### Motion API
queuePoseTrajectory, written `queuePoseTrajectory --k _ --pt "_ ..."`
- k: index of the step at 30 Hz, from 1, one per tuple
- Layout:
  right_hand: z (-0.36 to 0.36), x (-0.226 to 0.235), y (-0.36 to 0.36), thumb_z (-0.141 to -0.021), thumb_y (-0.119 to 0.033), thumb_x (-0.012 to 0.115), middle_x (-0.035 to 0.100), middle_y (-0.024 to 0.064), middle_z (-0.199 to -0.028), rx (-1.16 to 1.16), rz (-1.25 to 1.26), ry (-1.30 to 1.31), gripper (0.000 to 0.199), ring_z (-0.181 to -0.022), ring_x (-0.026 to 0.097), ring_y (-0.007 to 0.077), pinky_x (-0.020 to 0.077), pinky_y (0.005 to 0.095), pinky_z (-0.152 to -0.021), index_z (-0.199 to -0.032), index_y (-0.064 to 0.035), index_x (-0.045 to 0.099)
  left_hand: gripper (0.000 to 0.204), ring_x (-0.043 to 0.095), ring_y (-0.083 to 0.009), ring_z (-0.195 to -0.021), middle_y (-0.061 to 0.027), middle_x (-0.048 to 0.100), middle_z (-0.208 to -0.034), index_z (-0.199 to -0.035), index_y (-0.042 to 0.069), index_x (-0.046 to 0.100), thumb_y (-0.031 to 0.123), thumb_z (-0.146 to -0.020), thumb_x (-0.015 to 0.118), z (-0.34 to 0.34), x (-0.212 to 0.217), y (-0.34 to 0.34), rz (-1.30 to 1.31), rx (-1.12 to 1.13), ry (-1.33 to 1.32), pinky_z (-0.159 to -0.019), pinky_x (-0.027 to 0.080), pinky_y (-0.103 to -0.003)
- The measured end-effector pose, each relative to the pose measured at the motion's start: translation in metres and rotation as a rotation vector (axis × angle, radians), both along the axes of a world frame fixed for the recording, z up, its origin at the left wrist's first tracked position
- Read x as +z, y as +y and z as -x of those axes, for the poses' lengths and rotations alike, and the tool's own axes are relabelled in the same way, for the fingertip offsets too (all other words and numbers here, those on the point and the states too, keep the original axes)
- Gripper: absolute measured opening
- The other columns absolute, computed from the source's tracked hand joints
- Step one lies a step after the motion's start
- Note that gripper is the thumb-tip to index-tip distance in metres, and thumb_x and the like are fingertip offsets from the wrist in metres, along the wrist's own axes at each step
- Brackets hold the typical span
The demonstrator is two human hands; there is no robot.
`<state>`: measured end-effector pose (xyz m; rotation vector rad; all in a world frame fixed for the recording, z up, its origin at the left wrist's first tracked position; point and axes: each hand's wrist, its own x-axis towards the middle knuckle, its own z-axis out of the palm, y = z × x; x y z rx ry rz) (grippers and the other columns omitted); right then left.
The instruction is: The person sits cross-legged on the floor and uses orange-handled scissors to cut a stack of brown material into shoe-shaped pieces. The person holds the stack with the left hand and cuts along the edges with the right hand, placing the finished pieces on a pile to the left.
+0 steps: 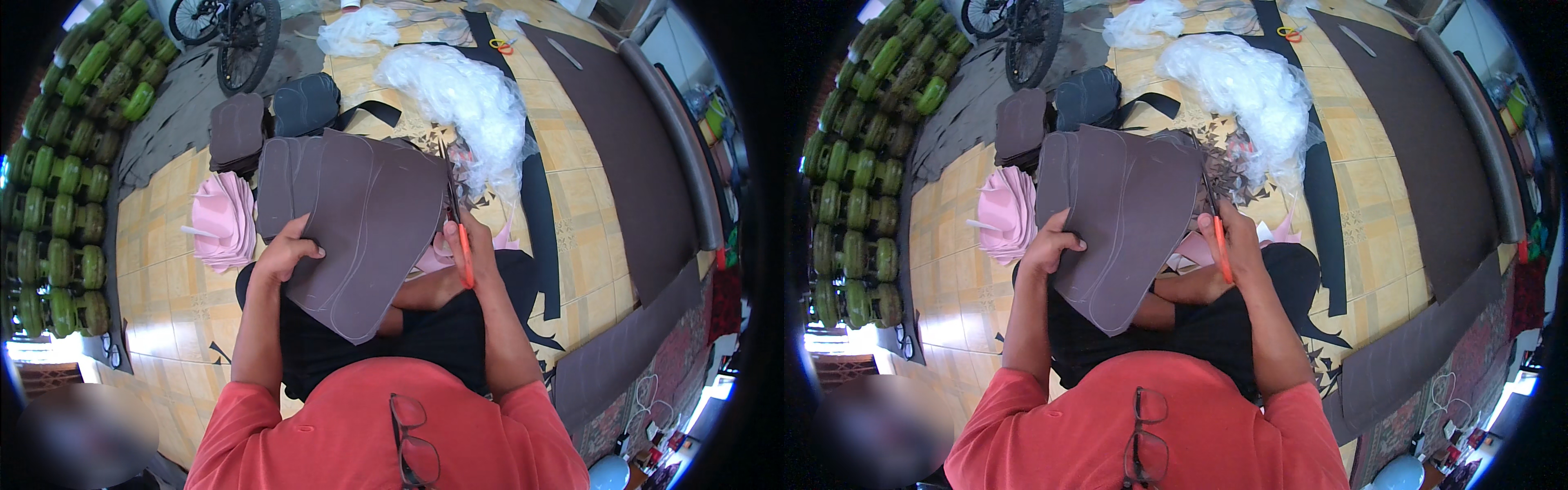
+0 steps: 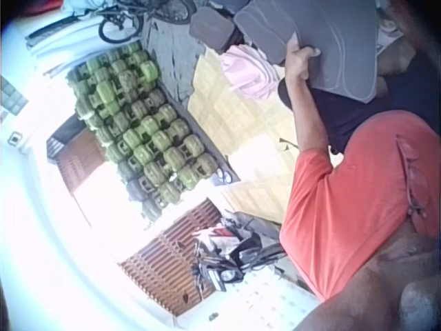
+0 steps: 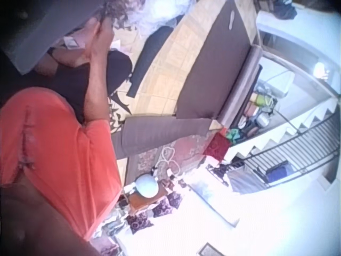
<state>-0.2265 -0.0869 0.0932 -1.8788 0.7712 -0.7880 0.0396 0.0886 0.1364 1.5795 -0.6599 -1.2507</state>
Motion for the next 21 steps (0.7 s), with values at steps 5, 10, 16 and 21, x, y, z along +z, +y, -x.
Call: queuePoseTrajectory --k 5,10,16,21 --pt "0.019 -0.012 -0.010 -0.096 -0.043 0.052 0.052 0.0061 -0.057 0.057 -0.101 -0.013 0.047 -0.055 0.052 0.0145 0.0410 0.0295 -0.052 -0.076 0.0001 0.056 0.065 0.055 -0.0137 -0.094 -0.0033 0.063 -0.104 -0.125 -0.001 0.058 -0.003 -0.060 0.057 -0.024 0.005 0.007 -0.018 -0.100 -0.035 -0.084 0.042 -0.023" --pt "0.011 -0.005 -0.007 -0.091 -0.024 0.058 0.055 0.0048 -0.063 0.086 -0.758 -0.355 0.022 -0.053 0.051 0.0111 0.0386 0.0237 -0.049 -0.090 -0.0022 0.056 0.058 0.056 -0.0202 -0.108 -0.0066 0.063 -0.113 -0.128 -0.002 0.055 0.010 -0.073 0.067 -0.011 0.013 0.004 -0.048 -0.284 -0.043 -0.093 0.044 -0.028" --pt "-0.011 -0.013 0.004 -0.084 -0.010 0.057 0.061 0.0095 -0.080 -0.090 -0.782 -0.619 0.019 -0.056 0.059 0.0161 0.0476 0.0273 -0.052 -0.099 0.0003 0.052 0.047 0.060 -0.0176 -0.099 -0.0091 0.062 -0.112 -0.127 -0.001 0.054 0.025 -0.089 0.066 0.002 -0.049 0.018 0.275 0.255 0.630 -0.086 0.049 -0.031" --pt "-0.019 -0.016 0.034 -0.086 -0.010 0.058 0.060 0.0099 -0.072 -0.050 -0.814 -0.488 0.019 -0.055 0.060 0.0163 0.0494 0.0272 -0.053 -0.099 0.0015 0.050 0.045 0.058 -0.0225 -0.109 -0.0098 0.057 -0.120 -0.129 0.002 0.048 0.009 -0.088 0.064 0.071 -0.057 -0.009 0.169 -0.022 -0.081 -0.090 0.050 -0.034"
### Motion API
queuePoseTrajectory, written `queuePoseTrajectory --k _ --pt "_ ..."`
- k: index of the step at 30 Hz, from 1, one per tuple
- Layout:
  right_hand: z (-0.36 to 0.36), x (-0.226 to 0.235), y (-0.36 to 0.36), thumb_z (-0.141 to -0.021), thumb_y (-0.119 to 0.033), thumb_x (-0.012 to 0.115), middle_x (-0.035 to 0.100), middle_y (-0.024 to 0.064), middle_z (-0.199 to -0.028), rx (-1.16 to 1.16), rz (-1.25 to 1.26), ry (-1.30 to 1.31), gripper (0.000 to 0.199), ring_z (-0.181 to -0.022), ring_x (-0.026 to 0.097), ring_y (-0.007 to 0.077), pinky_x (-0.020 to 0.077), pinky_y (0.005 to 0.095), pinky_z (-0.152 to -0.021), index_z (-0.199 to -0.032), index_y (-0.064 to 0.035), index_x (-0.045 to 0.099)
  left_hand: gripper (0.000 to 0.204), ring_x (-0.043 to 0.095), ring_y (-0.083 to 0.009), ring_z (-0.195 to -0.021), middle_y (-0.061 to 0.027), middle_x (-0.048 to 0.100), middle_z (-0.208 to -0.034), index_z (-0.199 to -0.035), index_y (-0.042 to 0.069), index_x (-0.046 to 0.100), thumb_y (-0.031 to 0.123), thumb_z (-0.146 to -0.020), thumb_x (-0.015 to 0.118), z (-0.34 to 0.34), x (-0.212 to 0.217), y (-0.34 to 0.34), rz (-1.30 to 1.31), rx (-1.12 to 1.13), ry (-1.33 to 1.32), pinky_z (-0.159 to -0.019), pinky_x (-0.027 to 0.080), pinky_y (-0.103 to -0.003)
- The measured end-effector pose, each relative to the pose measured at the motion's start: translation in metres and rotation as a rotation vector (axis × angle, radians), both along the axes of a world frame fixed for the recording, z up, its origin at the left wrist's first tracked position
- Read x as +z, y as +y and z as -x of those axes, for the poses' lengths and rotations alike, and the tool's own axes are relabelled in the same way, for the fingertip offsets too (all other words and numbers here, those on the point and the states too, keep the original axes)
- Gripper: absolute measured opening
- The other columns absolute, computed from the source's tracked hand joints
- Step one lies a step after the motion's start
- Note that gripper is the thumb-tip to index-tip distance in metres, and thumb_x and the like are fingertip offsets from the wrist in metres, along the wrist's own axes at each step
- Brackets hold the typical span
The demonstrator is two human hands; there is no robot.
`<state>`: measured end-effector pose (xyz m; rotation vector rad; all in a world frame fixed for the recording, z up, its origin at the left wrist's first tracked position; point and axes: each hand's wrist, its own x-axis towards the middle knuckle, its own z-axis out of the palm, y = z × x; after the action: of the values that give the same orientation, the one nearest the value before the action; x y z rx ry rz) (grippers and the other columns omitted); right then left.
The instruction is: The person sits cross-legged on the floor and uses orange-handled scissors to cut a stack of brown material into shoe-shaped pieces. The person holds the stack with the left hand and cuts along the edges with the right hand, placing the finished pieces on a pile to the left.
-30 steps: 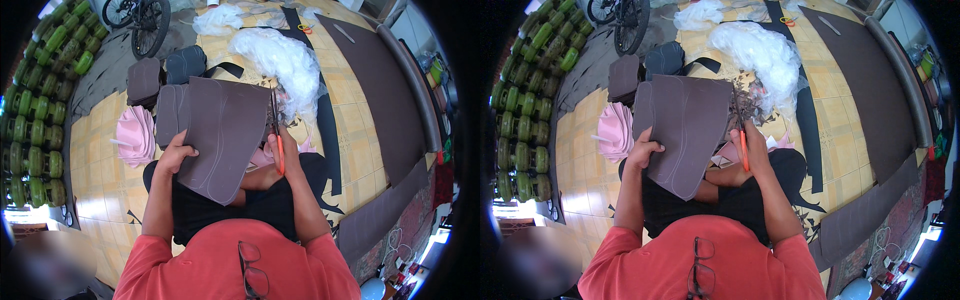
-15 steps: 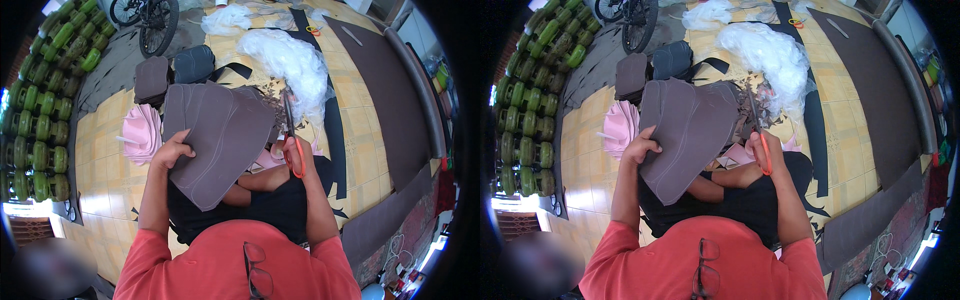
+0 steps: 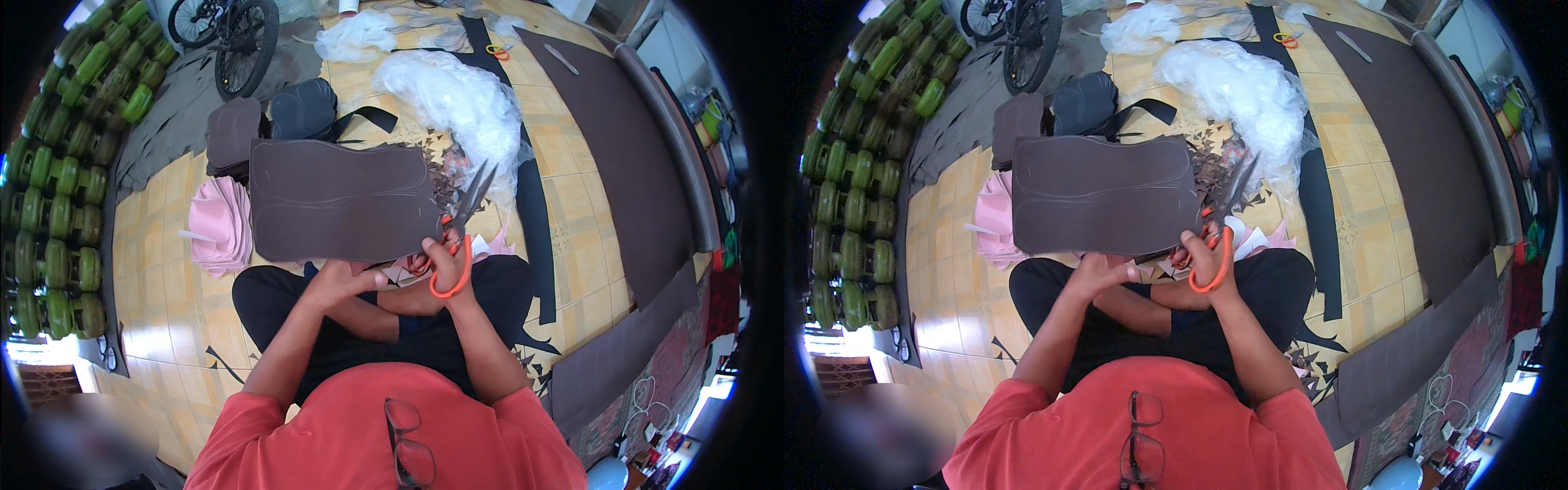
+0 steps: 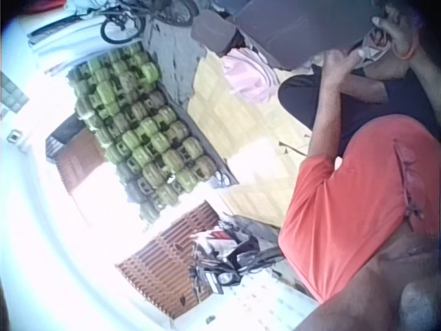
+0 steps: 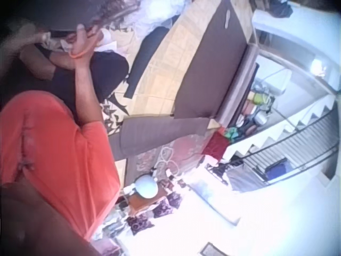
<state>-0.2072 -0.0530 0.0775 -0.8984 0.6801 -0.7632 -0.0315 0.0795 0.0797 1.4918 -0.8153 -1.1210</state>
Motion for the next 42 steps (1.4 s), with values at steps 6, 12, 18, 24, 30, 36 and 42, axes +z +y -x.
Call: queuePoseTrajectory --k 6,12,18,24,30,36,42 --pt "0.006 -0.015 0.006 -0.094 -0.030 0.056 0.056 0.0078 -0.067 0.035 0.294 0.237 0.030 -0.054 0.056 0.0153 0.0459 0.0274 -0.051 -0.095 0.0002 0.054 0.041 0.058 -0.0232 -0.110 -0.0087 0.057 -0.120 -0.125 0.007 0.050 -0.002 -0.087 0.058 0.011 0.030 -0.031 0.313 0.534 0.548 -0.090 0.052 -0.040" --pt "0.009 -0.019 -0.019 -0.098 -0.046 0.046 0.050 0.0033 -0.066 -0.007 0.714 0.481 0.045 -0.057 0.051 0.0117 0.0414 0.0265 -0.053 -0.098 -0.0009 0.052 0.038 0.059 -0.0219 -0.108 -0.0093 0.058 -0.118 -0.124 0.004 0.050 -0.004 -0.087 0.057 -0.005 0.029 -0.017 0.329 0.520 0.514 -0.090 0.051 -0.035" --pt "0.010 -0.002 -0.022 -0.097 -0.048 0.046 0.051 0.0052 -0.063 -0.016 0.826 0.586 0.048 -0.057 0.052 0.0144 0.0407 0.0299 -0.053 -0.094 -0.0012 0.052 0.039 0.059 -0.0222 -0.107 -0.0104 0.058 -0.117 -0.125 0.003 0.050 -0.004 -0.087 0.058 -0.007 0.025 -0.012 0.300 0.444 0.486 -0.090 0.051 -0.036" --pt "0.012 0.006 -0.021 -0.096 -0.034 0.054 0.049 0.0159 -0.061 0.068 0.695 0.479 0.037 -0.058 0.053 0.0280 0.0405 0.0371 -0.055 -0.084 0.0007 0.049 0.038 0.059 -0.0237 -0.106 -0.0107 0.059 -0.116 -0.123 0.001 0.051 -0.004 -0.086 0.057 -0.017 0.025 -0.014 0.301 0.447 0.489 -0.089 0.050 -0.036" --pt "0.023 -0.006 -0.023 -0.099 -0.044 0.043 0.050 0.0021 -0.056 0.059 0.651 0.451 0.048 -0.044 0.045 0.0084 0.0366 0.0236 -0.042 -0.087 0.0010 0.056 0.042 0.059 -0.0221 -0.103 -0.0109 0.061 -0.108 -0.120 -0.002 0.052 -0.004 -0.079 0.060 -0.051 0.034 -0.008 0.182 0.437 0.438 -0.089 0.049 -0.036" --pt "0.018 -0.001 -0.030 -0.096 -0.035 0.052 0.055 0.0141 -0.067 0.049 0.686 0.511 0.037 -0.059 0.054 0.0254 0.0422 0.0343 -0.055 -0.089 0.0008 0.052 0.058 0.060 -0.0234 -0.093 -0.0100 0.061 -0.102 -0.121 -0.003 0.053 -0.002 -0.064 0.060 -0.061 0.042 0.011 -0.070 0.311 0.238 -0.086 0.049 -0.036" --pt "0.018 0.013 -0.034 -0.094 -0.030 0.057 0.054 0.0219 -0.070 0.066 0.819 0.557 0.034 -0.065 0.054 0.0374 0.0433 0.0413 -0.060 -0.084 0.0004 0.046 0.059 0.056 -0.0192 -0.095 -0.0069 0.061 -0.100 -0.122 -0.002 0.056 -0.002 -0.063 0.063 -0.054 0.047 0.019 -0.242 0.174 0.238 -0.087 0.044 -0.030"
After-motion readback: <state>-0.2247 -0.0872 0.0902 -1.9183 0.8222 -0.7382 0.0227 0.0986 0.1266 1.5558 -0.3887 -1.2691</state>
